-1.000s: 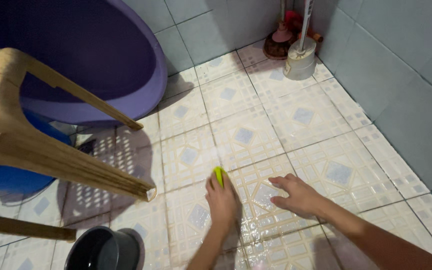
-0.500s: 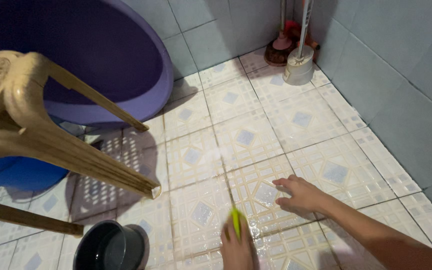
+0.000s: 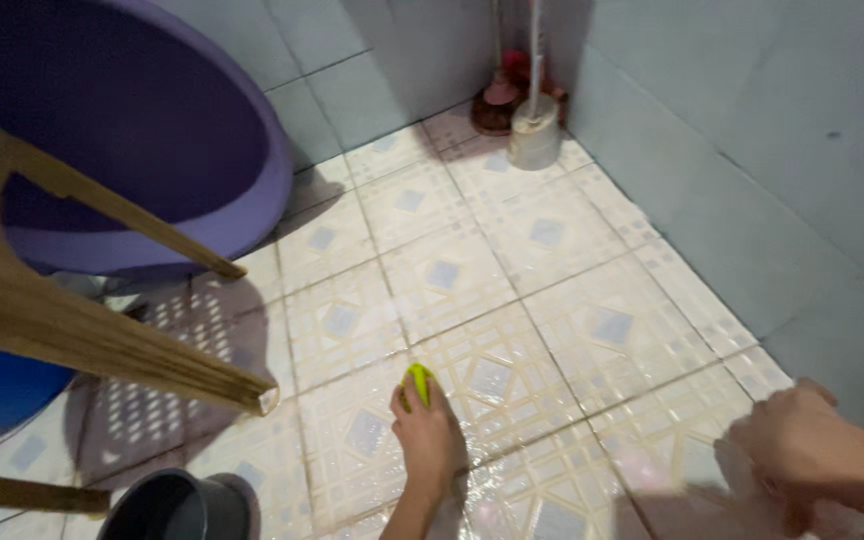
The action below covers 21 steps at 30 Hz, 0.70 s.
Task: The person cleans a tiled bathroom floor by spraying cleaner and scrubbing with a brush. They move a plastic stool and a metal pan to access the floor area, then scrub the tiles and grout lines with a yellow brush.
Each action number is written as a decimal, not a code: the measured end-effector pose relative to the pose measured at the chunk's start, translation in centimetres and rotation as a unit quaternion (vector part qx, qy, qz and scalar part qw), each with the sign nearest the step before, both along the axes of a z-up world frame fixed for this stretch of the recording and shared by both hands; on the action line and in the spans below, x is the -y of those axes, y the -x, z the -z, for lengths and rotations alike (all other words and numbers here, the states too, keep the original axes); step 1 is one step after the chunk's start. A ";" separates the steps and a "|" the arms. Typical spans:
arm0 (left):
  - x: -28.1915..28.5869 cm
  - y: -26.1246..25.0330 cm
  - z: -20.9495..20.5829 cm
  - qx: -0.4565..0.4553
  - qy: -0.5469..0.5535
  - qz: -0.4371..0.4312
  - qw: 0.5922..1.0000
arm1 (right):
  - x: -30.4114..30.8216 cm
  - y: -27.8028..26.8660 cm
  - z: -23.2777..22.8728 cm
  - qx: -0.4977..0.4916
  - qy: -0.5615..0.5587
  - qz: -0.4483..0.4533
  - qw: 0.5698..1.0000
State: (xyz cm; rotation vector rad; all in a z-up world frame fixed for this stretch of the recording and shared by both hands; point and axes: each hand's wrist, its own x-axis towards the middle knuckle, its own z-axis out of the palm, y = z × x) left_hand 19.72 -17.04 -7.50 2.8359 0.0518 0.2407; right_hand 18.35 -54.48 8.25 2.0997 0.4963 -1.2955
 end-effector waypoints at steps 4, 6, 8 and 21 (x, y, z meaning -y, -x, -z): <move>-0.4 -0.2 0.5 0.024 -0.015 -0.013 1.000 | 2.2 4.1 4.5 0.091 0.043 -0.051 0.994; -0.7 -0.1 0.3 0.004 -0.014 -0.005 1.000 | 3.1 5.1 5.5 0.108 0.080 -0.106 0.985; -0.7 -0.1 0.0 -0.018 -0.019 -0.005 1.000 | 4.0 5.1 5.2 0.118 0.080 -0.170 0.975; -0.6 -0.3 1.3 0.015 0.008 -0.041 0.999 | 0.6 -21.5 0.6 0.299 -0.016 -0.338 0.892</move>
